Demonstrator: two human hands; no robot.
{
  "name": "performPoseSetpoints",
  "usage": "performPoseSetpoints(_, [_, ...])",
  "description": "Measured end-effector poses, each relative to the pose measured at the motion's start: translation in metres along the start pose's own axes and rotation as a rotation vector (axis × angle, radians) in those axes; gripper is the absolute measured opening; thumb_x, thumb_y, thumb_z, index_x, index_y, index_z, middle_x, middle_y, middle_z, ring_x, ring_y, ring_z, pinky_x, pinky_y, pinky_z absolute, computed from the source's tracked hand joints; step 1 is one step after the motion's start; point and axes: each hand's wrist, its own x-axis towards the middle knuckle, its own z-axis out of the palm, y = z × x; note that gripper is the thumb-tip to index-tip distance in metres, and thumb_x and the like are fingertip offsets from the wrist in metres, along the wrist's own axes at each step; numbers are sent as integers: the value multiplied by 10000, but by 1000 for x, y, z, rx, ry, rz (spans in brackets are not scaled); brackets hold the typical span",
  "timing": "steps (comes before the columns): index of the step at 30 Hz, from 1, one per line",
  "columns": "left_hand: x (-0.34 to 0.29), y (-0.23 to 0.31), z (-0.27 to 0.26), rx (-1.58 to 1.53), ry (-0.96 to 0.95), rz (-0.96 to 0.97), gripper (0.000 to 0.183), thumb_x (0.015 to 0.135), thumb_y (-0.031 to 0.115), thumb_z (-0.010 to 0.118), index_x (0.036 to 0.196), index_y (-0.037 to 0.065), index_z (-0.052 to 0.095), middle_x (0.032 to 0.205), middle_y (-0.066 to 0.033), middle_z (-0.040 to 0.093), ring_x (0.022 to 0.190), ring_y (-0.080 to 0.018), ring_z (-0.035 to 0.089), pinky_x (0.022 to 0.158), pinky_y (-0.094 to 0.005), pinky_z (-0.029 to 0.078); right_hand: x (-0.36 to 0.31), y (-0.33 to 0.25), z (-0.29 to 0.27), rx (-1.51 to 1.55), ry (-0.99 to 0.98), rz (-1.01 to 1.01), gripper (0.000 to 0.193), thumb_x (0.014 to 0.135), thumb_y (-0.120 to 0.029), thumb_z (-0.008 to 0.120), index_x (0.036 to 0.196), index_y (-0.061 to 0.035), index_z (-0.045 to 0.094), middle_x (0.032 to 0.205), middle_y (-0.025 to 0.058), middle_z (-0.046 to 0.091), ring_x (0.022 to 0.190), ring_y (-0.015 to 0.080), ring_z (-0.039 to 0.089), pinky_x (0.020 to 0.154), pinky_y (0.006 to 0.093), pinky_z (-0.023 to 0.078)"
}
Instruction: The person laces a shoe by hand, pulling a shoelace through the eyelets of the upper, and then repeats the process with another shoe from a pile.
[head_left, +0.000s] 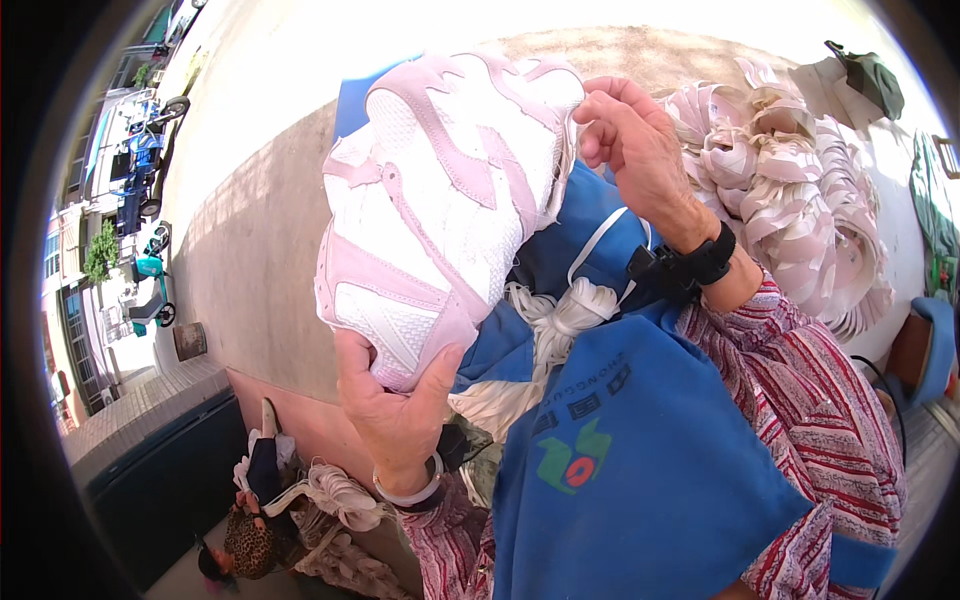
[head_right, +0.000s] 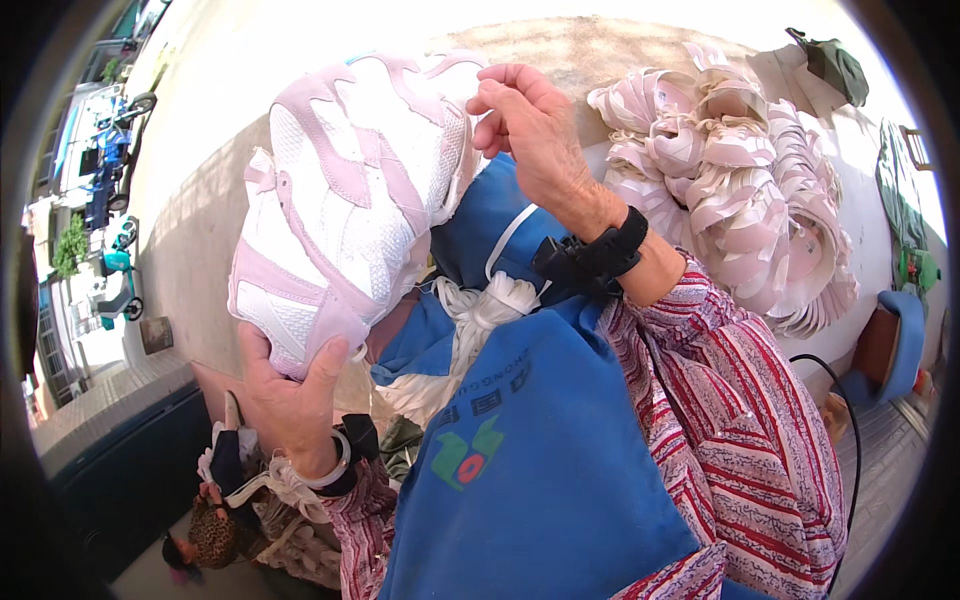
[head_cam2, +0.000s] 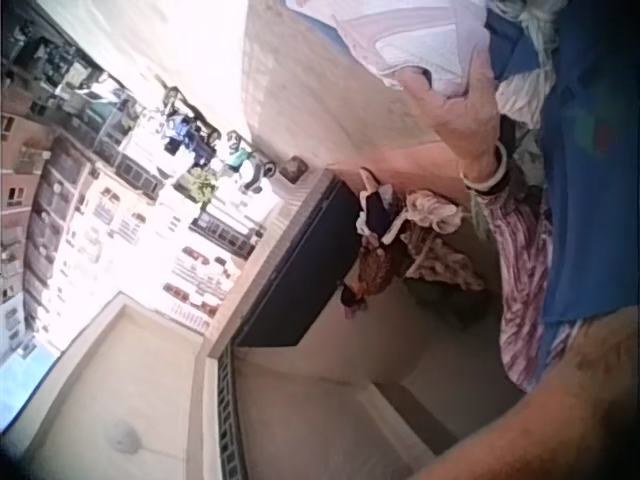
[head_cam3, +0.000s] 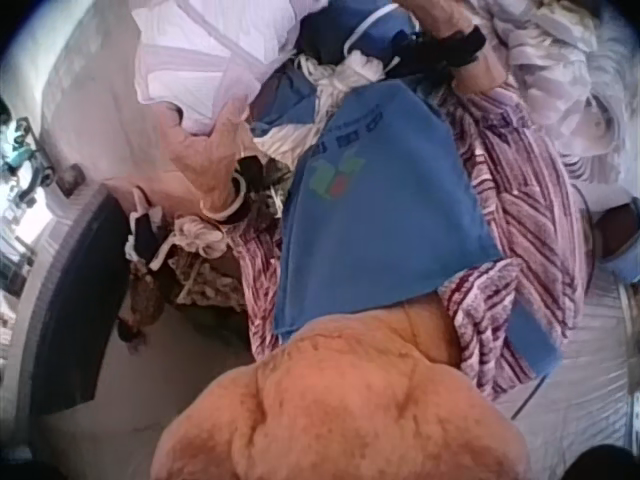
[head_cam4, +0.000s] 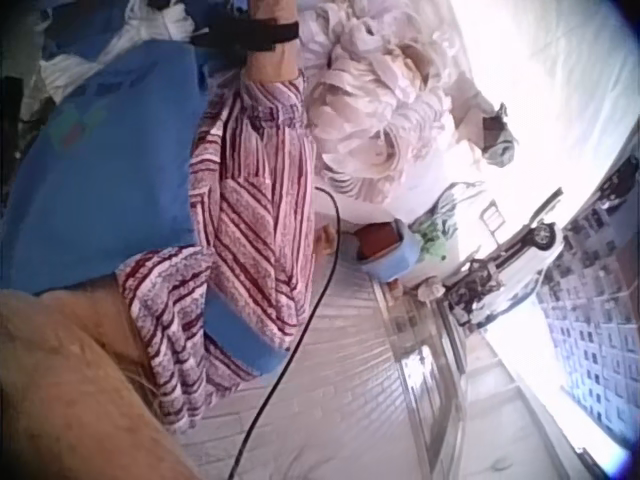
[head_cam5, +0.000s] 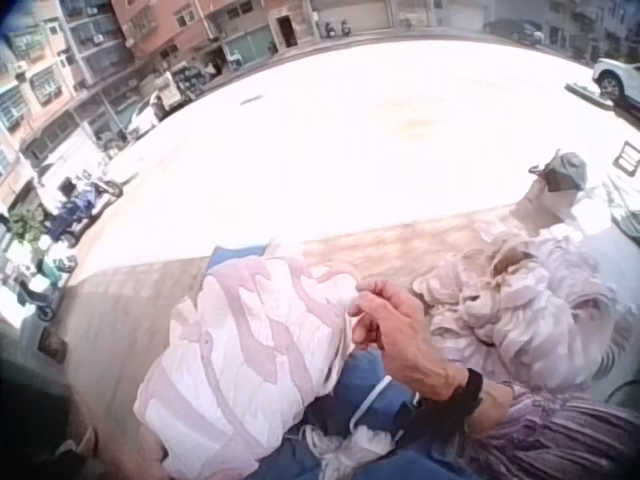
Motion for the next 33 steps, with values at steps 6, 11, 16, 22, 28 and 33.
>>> performPoseSetpoints(6, [5, 0, -3, -69, -32, -26, 699, 689, 69, 820, 1271, -66, 457, 1158, -131, 576, 1049, -196, 577, 888, -317, 476, 34, 40, -73, -301, 205, 424, 509, 923, -462, 568, 1087, 20, 564, 900, 87, 598, 740, 147, 586, 628, 303, 495])
performPoseSetpoints(11, [7, -1, 2, -118, 16, -31, 746, 655, 40, 774, 1307, -72, 431, 1201, -156, 547, 1081, -231, 566, 923, -344, 459, 68, 62, -70, -400, -189, 699, 748, 881, -678, 490, 1085, 35, 595, 1004, 117, 610, 867, 200, 594, 785, 326, 494])
performPoseSetpoints(16, [10, -1, -9, -246, 171, -95, 798, 669, 92, 707, 1371, -92, 377, 1243, -181, 528, 1134, -271, 549, 965, -364, 432, 76, 60, -52, 378, 130, 737, 639, 882, -528, 636, 1113, 62, 546, 1083, 140, 619, 987, 239, 611, 934, 347, 499])
performPoseSetpoints(22, [18, -13, -36, -486, 198, -145, 826, 712, 163, 714, 1394, -112, 338, 1289, -215, 502, 1171, -309, 535, 1019, -391, 402, 67, 32, -6, 424, -281, 470, 444, 876, -283, 724, 1230, -75, 556, 1173, 102, 599, 1099, 229, 582, 934, 441, 510])
performPoseSetpoints(28, [24, -14, -28, -398, 235, -103, 829, 722, 183, 729, 1383, -125, 334, 1318, -228, 480, 1215, -308, 503, 1046, -399, 380, 80, 49, 24, 423, -412, 425, 494, 842, -256, 763, 1253, -71, 561, 1182, 75, 617, 1075, 222, 601, 923, 430, 510])
performPoseSetpoints(33, [39, -26, -67, -427, 275, 124, 751, 800, 130, 660, 1420, -98, 303, 1383, -234, 449, 1267, -330, 472, 1092, -446, 350, 116, 33, 92, 154, -673, 199, 544, 858, -301, 742, 1305, -66, 540, 1160, 73, 628, 1119, 240, 594, 982, 525, 466])
